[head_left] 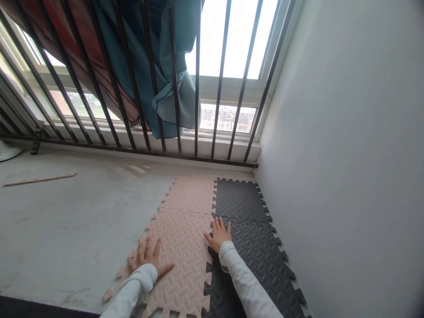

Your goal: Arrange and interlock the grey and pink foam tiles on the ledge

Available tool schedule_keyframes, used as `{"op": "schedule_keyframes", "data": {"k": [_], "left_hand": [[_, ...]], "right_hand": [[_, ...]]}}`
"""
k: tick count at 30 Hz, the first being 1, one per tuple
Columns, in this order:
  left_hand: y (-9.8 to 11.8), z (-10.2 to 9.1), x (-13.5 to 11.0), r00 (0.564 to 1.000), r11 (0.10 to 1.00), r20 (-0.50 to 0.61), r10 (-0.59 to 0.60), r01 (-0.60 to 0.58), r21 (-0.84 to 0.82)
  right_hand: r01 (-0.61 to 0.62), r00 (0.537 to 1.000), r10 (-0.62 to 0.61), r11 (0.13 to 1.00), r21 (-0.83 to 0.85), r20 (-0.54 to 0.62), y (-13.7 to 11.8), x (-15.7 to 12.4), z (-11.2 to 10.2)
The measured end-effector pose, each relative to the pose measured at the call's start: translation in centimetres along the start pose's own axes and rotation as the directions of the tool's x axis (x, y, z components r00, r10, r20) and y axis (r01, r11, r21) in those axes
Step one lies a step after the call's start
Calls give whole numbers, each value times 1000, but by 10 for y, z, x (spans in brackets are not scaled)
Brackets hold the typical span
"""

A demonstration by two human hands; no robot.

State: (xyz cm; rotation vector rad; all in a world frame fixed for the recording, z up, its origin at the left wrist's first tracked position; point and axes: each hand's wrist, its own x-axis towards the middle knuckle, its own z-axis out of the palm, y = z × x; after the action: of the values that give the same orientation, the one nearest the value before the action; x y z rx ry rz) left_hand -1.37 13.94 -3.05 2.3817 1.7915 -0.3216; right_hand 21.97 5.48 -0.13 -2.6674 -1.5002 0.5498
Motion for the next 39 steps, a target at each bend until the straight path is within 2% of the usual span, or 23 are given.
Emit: {"op": "schedule_keyframes", "data": {"k": [4, 7, 10, 15, 18, 20, 23, 25, 28, 32, 39], "left_hand": [[1, -6, -5, 1000, 999, 0, -1, 1, -34], [1, -7, -6, 1000, 999, -17, 17, -18, -49], [2, -1, -4, 999, 999, -45, 1, -3, -33], [3, 0, 3, 998, 1000, -53, -24, 24, -9], [9, -10, -5, 999, 999, -17, -33, 33, 16], [18, -16, -20, 999, 999, -34, 14, -13, 30], [38, -18, -60, 973, 977, -83, 213, -211, 39], [52, -14, -90, 937, 939, -56, 344, -343, 35], [67, -5, -130, 900, 900, -16, 435, -435, 16], [72, 0, -156, 904, 905, -44, 425, -425, 4], [78, 2, -165, 920, 925, -90, 381, -380, 24]], "right_hand": [[-11, 998, 11, 1000, 0, 65, -1, -2, -9], [-40, 998, 38, 999, 31, 59, 11, -22, -9], [-104, 994, 104, 994, 12, -18, 38, -67, 3], [-354, 933, 358, 929, -105, 23, 87, -159, 21], [-401, 909, 413, 905, -144, 65, 99, -202, 23], [-398, 907, 411, 907, -136, 86, 101, -220, 24], [-396, 914, 403, 911, -119, 48, 100, -230, 29], [-397, 915, 403, 910, -119, 27, 100, -229, 32], [-385, 920, 391, 913, -136, 20, 101, -224, 33], [-345, 935, 352, 929, -134, 33, 104, -224, 29], [-305, 948, 312, 947, -99, 63, 113, -230, 28]]}}
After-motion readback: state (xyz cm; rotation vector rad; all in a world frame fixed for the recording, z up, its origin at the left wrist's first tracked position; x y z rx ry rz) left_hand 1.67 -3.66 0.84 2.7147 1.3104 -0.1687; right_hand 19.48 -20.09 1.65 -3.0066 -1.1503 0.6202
